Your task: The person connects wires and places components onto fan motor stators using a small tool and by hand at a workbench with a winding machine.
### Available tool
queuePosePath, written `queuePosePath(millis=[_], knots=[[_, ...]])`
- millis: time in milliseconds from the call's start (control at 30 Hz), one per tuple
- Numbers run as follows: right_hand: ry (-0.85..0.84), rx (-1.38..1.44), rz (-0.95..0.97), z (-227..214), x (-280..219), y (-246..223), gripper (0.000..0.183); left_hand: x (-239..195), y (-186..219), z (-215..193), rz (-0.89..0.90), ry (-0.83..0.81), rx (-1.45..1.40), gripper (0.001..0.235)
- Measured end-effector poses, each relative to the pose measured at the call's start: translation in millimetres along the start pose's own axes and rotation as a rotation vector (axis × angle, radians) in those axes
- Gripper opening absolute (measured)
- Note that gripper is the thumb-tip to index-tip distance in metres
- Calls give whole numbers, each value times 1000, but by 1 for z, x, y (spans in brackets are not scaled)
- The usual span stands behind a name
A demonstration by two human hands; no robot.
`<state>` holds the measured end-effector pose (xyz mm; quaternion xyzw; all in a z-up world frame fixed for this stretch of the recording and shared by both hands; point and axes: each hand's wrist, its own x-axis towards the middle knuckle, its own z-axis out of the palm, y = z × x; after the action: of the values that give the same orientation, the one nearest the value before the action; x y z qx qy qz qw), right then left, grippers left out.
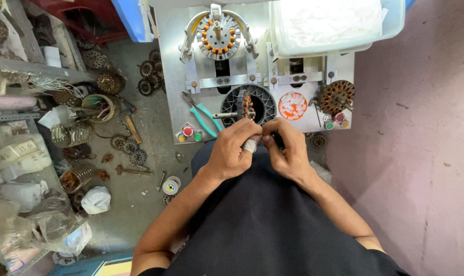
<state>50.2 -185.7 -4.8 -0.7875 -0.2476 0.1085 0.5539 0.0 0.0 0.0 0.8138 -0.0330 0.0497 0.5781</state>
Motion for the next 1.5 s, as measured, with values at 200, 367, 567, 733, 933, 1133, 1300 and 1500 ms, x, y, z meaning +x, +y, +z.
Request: queuePosePath(millis=[200,367,567,733,933,1133,1300,1500], knots=[[240,-101,153,26,16,-20,19,6,-15,-31,-36,148,-156,23],[257,-259,48,37,34,-24,15,38,-64,-45,25,35,-532,48],[297,-378,59,55,40,-29,17,55,-105,-55,60,-314,-633,59],[332,-448,-14,63,41,-25,20,56,-113,-55,72,-295,-553,53],[302,-499,-12,61,43,-23,20,55,-111,-56,87,-265,-479,52],[229,-508,-38,57,48,-23,19,56,-110,-58,93,-255,-465,52],[189,-509,-18,55,52,-21,18,57,-110,-59,104,-250,-463,51],[137,-629,-140,54,56,-25,20,57,-114,-58,123,-254,-518,50]])
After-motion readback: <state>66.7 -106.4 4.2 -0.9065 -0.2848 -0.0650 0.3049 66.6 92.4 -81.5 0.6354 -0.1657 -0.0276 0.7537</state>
